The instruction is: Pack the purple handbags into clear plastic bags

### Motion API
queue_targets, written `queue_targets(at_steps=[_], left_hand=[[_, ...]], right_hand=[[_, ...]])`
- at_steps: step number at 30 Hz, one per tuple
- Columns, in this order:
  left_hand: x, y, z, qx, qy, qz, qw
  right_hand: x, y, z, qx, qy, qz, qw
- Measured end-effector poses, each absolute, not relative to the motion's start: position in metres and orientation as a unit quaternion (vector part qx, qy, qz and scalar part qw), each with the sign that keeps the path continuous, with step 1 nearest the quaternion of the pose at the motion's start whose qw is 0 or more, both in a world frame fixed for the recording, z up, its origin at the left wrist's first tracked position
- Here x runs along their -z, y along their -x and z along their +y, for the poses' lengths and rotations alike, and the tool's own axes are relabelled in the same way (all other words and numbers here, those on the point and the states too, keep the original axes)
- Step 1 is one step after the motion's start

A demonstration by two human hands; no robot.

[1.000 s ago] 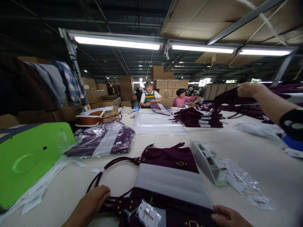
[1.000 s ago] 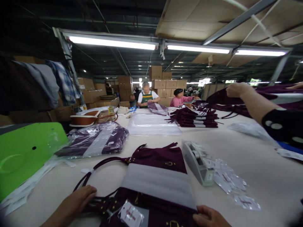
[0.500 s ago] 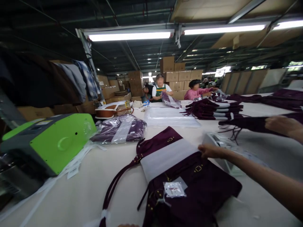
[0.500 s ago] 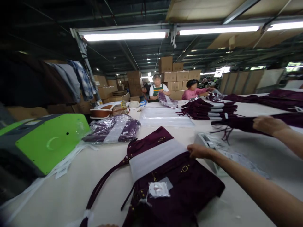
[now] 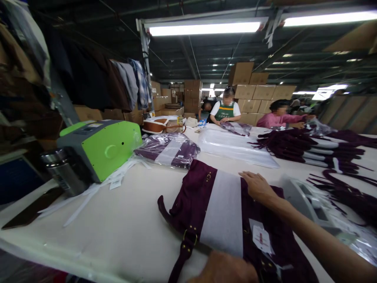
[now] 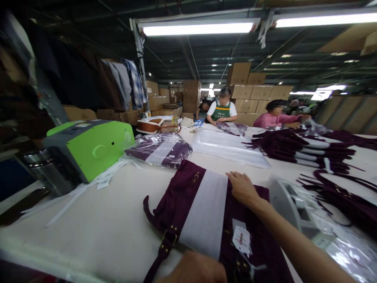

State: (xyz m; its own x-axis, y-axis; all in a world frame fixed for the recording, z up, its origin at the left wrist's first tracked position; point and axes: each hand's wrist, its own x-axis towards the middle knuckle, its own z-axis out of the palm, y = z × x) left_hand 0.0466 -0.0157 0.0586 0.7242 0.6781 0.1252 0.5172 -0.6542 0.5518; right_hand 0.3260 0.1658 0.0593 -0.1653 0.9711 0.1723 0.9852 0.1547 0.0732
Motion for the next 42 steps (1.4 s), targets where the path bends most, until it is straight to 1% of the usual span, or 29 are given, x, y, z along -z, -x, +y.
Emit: queue_targets(at_steps=[1, 2, 3, 5, 6, 8, 10, 12, 14, 18, 19, 20, 22, 25, 29, 31, 33, 36, 39, 42], left_hand=[[-0.062, -0.033, 0.003, -0.175, -0.880, 0.370, 0.240], [-0.066, -0.017, 0.022, -0.203, -0.843, 0.452, 0.209], [-0.067, 0.000, 0.041, -0.229, -0.806, 0.522, 0.158], [-0.067, 0.030, 0.073, -0.239, -0.756, 0.605, 0.080], [-0.064, 0.041, 0.086, -0.227, -0.736, 0.635, 0.066], [-0.054, 0.055, 0.104, -0.187, -0.710, 0.673, 0.088], [-0.044, 0.060, 0.116, -0.176, -0.689, 0.687, 0.152], [-0.038, 0.061, 0.122, -0.212, -0.663, 0.683, 0.222], [-0.036, 0.062, 0.123, -0.273, -0.634, 0.657, 0.302], [-0.032, 0.070, 0.106, -0.407, -0.519, 0.493, 0.568], [-0.028, 0.073, 0.099, -0.421, -0.489, 0.457, 0.612], [-0.024, 0.077, 0.093, -0.421, -0.478, 0.446, 0.628], [-0.016, 0.086, 0.085, -0.394, -0.497, 0.474, 0.611], [-0.018, 0.095, 0.095, -0.340, -0.563, 0.518, 0.547], [-0.047, 0.080, 0.146, -0.326, -0.633, 0.591, 0.380], [-0.058, 0.061, 0.177, -0.323, -0.627, 0.625, 0.335], [-0.061, 0.039, 0.203, -0.331, -0.615, 0.636, 0.328], [-0.052, 0.012, 0.225, -0.344, -0.598, 0.636, 0.346], [-0.033, 0.005, 0.230, -0.343, -0.587, 0.630, 0.376], [-0.017, 0.012, 0.230, -0.338, -0.581, 0.645, 0.362]], right_hand=[[-0.052, -0.341, 0.157, 0.083, 0.653, -0.751, 0.062], [-0.042, -0.357, 0.148, 0.078, 0.667, -0.736, 0.085], [-0.030, -0.371, 0.139, 0.069, 0.685, -0.717, 0.109], [-0.002, -0.392, 0.123, 0.066, 0.708, -0.687, 0.145], [0.012, -0.397, 0.116, 0.075, 0.706, -0.685, 0.162], [0.035, -0.399, 0.106, 0.099, 0.690, -0.691, 0.190], [0.046, -0.395, 0.101, 0.111, 0.680, -0.694, 0.210], [0.047, -0.390, 0.100, 0.114, 0.680, -0.690, 0.220], [0.044, -0.387, 0.100, 0.116, 0.678, -0.688, 0.230], [0.040, -0.389, 0.099, 0.101, 0.669, -0.697, 0.237], [0.041, -0.390, 0.099, 0.090, 0.665, -0.703, 0.235], [0.042, -0.391, 0.099, 0.080, 0.661, -0.709, 0.233], [0.044, -0.393, 0.099, 0.065, 0.655, -0.717, 0.230], [0.047, -0.394, 0.101, 0.061, 0.653, -0.718, 0.233], [0.049, -0.396, 0.102, 0.065, 0.647, -0.721, 0.238], [0.050, -0.396, 0.102, 0.070, 0.645, -0.723, 0.240], [0.051, -0.396, 0.101, 0.076, 0.644, -0.722, 0.241], [0.053, -0.397, 0.101, 0.080, 0.643, -0.721, 0.245], [0.056, -0.399, 0.102, 0.081, 0.641, -0.721, 0.250], [0.059, -0.401, 0.103, 0.078, 0.639, -0.721, 0.257]])
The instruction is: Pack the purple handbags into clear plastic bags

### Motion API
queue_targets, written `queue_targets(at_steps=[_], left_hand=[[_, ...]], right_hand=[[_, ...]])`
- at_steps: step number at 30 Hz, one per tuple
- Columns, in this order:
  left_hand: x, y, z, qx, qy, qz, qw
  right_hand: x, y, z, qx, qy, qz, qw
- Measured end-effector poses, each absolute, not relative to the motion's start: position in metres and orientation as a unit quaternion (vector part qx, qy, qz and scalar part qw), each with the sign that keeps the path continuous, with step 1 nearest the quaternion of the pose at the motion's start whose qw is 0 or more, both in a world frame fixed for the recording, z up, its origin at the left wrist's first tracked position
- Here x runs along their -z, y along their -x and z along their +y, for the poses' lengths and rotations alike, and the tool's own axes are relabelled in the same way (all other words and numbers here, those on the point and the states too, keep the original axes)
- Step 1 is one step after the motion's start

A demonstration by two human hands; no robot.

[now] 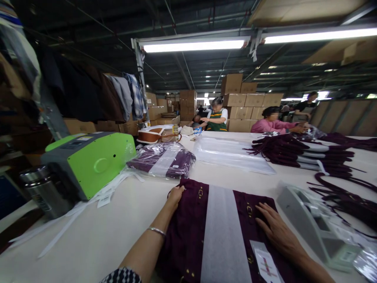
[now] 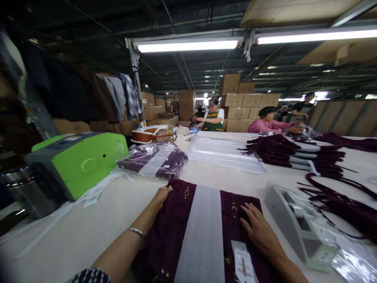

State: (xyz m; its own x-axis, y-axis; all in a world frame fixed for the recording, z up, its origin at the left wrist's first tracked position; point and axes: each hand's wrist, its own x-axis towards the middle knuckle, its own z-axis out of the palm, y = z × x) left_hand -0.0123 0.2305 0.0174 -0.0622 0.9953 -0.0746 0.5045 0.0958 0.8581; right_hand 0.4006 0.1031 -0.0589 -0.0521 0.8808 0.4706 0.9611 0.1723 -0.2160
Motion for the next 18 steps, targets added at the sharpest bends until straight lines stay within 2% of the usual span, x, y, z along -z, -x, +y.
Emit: queue_targets(at_steps=[6, 10, 12, 14, 18], left_hand=[[-0.020, 0.021, 0.239, -0.369, -0.588, 0.678, 0.240], [-0.025, 0.019, 0.256, -0.366, -0.611, 0.657, 0.245], [-0.022, 0.019, 0.269, -0.349, -0.616, 0.655, 0.266], [-0.016, 0.018, 0.282, -0.341, -0.611, 0.658, 0.276], [-0.004, 0.016, 0.296, -0.365, -0.590, 0.658, 0.294]], right_hand=[[0.049, -0.392, 0.097, 0.063, 0.642, -0.699, 0.309], [0.023, -0.392, 0.088, 0.069, 0.702, -0.562, 0.431], [0.010, -0.399, 0.088, 0.000, 0.755, -0.452, 0.475], [0.000, -0.408, 0.092, -0.113, 0.783, -0.377, 0.480], [-0.005, -0.420, 0.112, -0.240, 0.772, -0.349, 0.473]])
